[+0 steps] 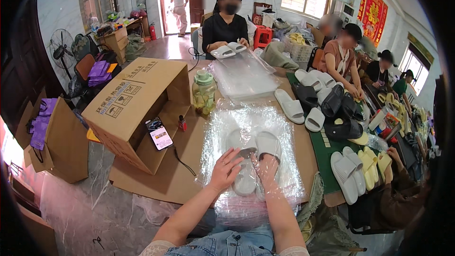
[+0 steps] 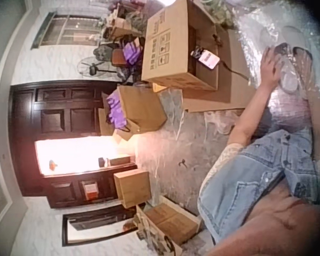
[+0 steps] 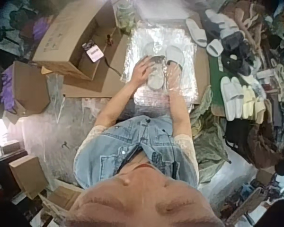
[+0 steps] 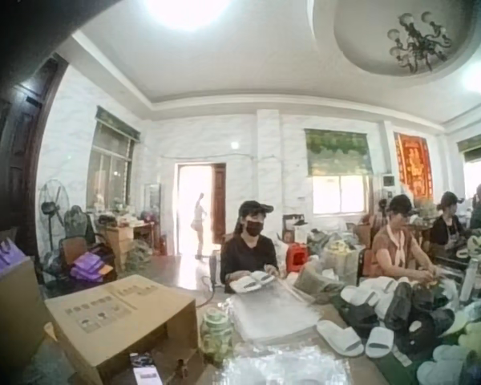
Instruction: The person wraps pairs of slippers in bubble wrap at a workbench. They handle white, yellow, and black slippers, placing them on a sheet of bubble wrap, folding the wrap around them, and stacking the finished packages. Other workers are visible in the background performing similar tasks.
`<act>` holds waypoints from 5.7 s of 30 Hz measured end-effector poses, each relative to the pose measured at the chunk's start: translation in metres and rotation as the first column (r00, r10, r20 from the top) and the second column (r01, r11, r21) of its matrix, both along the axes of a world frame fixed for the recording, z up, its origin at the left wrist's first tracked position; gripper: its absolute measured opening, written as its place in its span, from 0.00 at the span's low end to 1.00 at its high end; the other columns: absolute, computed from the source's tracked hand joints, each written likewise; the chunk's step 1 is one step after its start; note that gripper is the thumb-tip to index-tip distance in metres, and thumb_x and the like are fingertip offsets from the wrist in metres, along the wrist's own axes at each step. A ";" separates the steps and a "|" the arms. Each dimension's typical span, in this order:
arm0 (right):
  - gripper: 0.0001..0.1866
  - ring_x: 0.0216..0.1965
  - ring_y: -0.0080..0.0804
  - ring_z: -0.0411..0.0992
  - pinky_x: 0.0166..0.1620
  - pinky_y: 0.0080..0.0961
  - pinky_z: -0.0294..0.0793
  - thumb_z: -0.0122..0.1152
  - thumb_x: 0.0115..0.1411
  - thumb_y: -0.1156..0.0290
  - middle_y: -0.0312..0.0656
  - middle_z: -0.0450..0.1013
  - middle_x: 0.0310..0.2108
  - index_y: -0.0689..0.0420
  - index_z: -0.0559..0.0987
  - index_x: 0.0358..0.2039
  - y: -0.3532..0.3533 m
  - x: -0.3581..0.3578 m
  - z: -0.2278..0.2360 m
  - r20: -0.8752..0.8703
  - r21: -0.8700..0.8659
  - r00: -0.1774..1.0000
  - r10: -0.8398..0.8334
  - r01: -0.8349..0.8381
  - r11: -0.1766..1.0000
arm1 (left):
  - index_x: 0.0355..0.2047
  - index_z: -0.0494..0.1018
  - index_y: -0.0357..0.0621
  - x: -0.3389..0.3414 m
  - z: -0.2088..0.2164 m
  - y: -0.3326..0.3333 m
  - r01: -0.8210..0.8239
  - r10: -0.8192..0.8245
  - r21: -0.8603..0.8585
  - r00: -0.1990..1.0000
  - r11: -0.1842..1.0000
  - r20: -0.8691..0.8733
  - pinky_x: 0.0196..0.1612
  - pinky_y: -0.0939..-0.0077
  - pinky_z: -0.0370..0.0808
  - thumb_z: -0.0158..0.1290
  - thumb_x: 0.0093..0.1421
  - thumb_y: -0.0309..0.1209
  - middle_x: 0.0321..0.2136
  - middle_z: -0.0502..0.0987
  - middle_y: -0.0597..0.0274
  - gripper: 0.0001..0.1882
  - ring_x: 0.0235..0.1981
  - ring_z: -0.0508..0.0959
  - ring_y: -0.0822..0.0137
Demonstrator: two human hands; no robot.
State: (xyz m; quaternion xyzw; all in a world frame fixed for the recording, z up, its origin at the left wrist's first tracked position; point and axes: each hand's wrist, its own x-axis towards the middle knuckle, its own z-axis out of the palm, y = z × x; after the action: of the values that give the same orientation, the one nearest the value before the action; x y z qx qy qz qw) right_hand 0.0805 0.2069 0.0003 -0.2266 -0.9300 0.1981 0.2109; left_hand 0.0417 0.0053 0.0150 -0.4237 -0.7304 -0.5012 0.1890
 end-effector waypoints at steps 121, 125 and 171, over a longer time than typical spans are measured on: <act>0.21 0.42 0.52 0.76 0.46 0.43 0.78 0.68 0.58 0.60 0.52 0.76 0.41 0.60 0.80 0.46 -0.017 0.021 -0.050 -0.616 0.125 0.782 0.096 -0.023 0.992 | 0.42 0.83 0.40 0.000 -0.018 0.004 -0.122 0.114 0.046 0.984 0.992 0.139 0.62 0.65 0.68 0.50 0.66 0.27 0.60 0.75 0.52 0.12 0.60 0.73 0.54; 0.18 0.38 0.47 0.77 0.40 0.40 0.80 0.70 0.57 0.62 0.47 0.76 0.39 0.57 0.80 0.45 -0.019 0.019 -0.041 -0.680 0.270 0.722 0.126 0.087 0.959 | 0.42 0.83 0.41 0.001 -0.014 0.001 -0.123 0.115 0.055 0.984 0.991 0.135 0.63 0.61 0.68 0.51 0.66 0.28 0.59 0.75 0.50 0.12 0.59 0.73 0.50; 0.18 0.49 0.46 0.74 0.50 0.44 0.78 0.68 0.58 0.63 0.47 0.75 0.44 0.53 0.80 0.48 -0.019 0.015 -0.054 -0.697 0.151 0.702 0.144 -0.053 0.987 | 0.41 0.83 0.41 0.000 -0.017 0.004 -0.094 0.061 0.122 0.967 0.988 0.247 0.63 0.63 0.68 0.51 0.66 0.28 0.59 0.76 0.52 0.12 0.60 0.73 0.52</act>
State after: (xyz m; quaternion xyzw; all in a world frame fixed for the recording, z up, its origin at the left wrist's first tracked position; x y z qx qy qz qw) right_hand 0.0958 0.1878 -0.0540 -0.0704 -0.7995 0.2248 0.5525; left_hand 0.0412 0.0089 -0.0025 -0.3169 -0.7291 -0.5889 0.1456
